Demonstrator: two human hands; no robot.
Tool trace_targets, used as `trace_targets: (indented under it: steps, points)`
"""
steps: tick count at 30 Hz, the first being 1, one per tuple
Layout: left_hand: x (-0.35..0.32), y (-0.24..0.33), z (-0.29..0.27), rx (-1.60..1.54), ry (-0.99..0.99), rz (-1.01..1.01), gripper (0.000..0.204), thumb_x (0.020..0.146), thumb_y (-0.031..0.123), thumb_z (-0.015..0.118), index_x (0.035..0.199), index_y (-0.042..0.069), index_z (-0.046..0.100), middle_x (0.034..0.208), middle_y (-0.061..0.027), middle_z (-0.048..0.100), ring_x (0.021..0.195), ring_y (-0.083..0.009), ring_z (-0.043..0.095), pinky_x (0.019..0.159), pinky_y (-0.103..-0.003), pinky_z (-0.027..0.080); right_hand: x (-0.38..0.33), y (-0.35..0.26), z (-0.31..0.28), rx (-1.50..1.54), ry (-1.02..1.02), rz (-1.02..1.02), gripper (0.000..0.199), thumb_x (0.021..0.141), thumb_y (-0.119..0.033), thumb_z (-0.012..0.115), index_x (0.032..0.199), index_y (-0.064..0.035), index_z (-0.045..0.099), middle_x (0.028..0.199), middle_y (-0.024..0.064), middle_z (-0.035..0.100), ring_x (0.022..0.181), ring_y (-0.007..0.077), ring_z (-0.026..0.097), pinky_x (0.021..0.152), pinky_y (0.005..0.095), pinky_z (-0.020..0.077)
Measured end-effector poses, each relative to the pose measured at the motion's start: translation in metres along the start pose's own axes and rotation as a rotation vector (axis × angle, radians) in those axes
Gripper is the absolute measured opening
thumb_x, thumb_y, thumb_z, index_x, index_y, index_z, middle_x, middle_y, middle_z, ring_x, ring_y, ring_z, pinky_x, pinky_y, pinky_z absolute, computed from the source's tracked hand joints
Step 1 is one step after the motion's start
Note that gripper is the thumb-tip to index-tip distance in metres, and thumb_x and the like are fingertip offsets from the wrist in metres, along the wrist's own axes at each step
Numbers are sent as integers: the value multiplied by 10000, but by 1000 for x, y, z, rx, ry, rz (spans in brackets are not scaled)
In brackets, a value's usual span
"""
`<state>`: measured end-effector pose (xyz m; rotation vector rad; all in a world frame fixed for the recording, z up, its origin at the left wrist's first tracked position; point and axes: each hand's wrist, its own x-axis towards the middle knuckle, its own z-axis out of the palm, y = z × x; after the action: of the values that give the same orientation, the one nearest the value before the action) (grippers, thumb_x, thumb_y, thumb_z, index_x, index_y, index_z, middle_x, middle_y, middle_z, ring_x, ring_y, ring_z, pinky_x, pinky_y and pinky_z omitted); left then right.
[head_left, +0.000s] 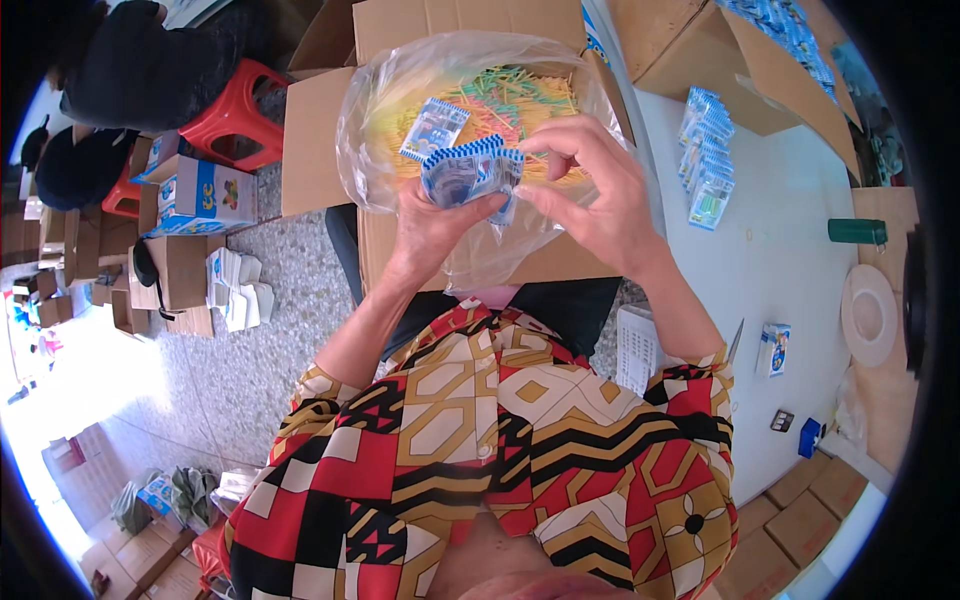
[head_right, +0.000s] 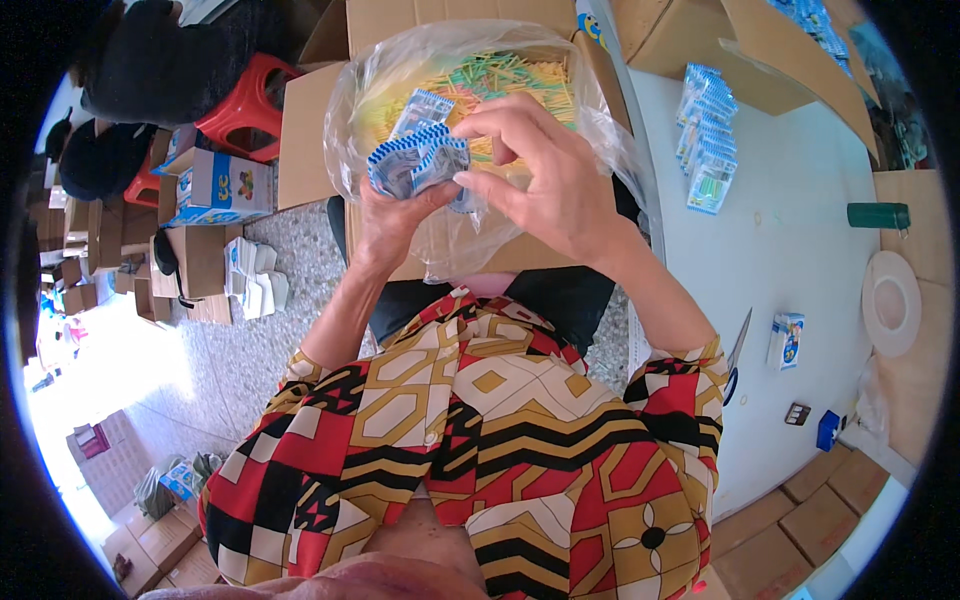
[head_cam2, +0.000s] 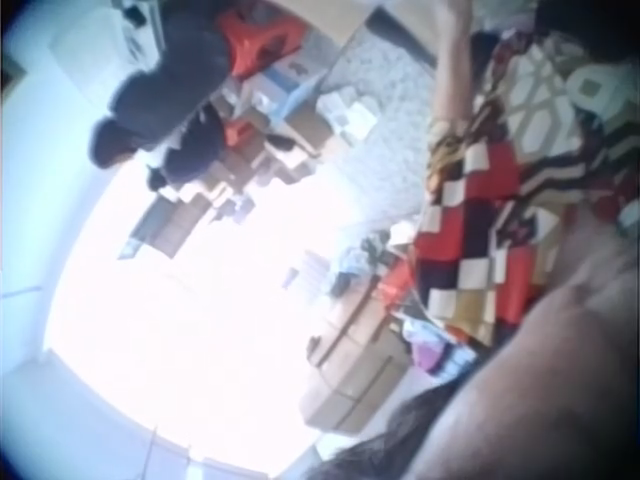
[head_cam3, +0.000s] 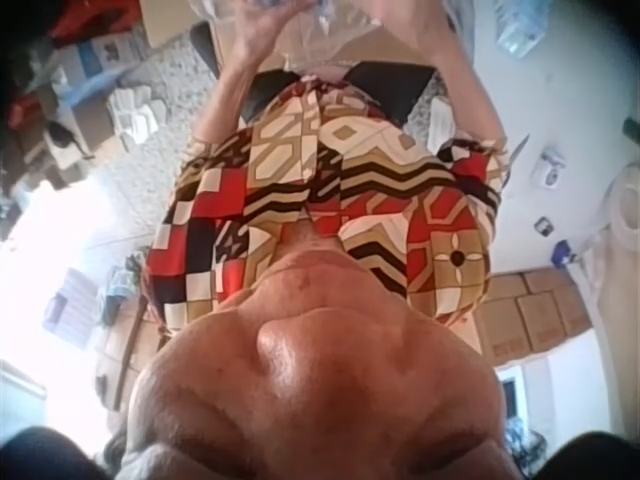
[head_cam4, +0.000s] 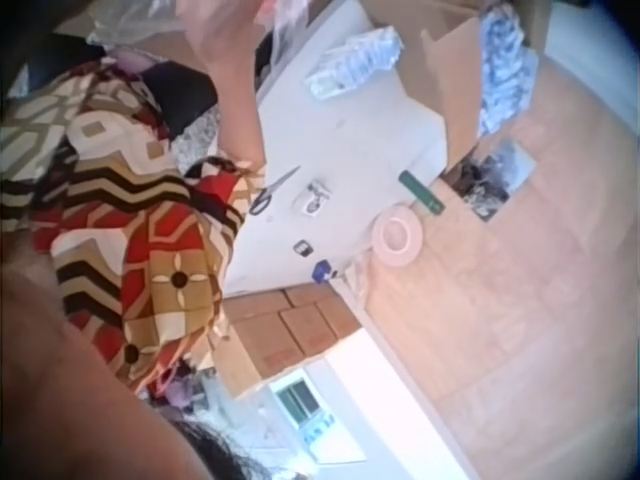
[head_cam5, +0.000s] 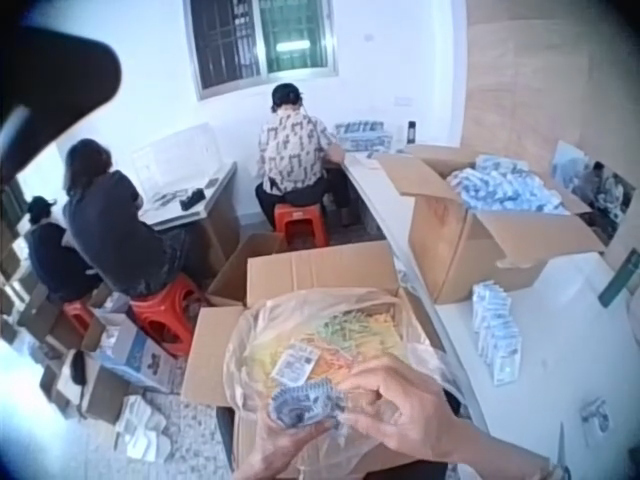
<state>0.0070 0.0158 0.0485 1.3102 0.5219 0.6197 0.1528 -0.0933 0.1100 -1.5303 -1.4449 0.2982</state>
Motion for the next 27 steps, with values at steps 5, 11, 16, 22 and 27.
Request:
trace_targets:
  steps: [5,11,16,22,27]
  points:
    - [-1,-8,-1,6,19,21,249,690,17,725,929,26,656,858,-10,661,757,-63,593,702,-224,490,-4,-8,8,-292,37,-207,377,632,-49,727,989,-70,608,975,62,552,795,176,575,642,275,479]
    - [-7,-15,-5,35,-14,29,222,672,7,729,881,25,657,828,5,657,731,-51,585,673,-218,491,-13,4,23,-476,26,-410,344,602,-66,730,924,-68,611,976,43,566,772,181,597,607,271,493]
    - [-13,-23,-10,71,-43,-16,217,674,3,726,879,32,661,813,13,653,723,-42,573,666,-217,486,-15,9,22,-398,-25,-488,306,613,-56,723,893,-60,599,948,46,578,743,182,608,589,273,502]
    - [-14,-16,-3,2,-95,-119,199,707,31,718,897,27,658,802,14,649,716,-39,564,674,-221,479,-18,7,15,-308,-73,-245,320,643,-1,710,933,-58,587,947,60,579,714,145,600,584,269,496]
    - [-12,-13,-2,-63,-151,-200,347,683,3,732,1001,28,593,909,-29,636,809,-92,590,741,-250,487,-15,6,9,-119,-114,5,303,675,27,691,948,-49,584,956,56,569,564,97,477,506,232,419]
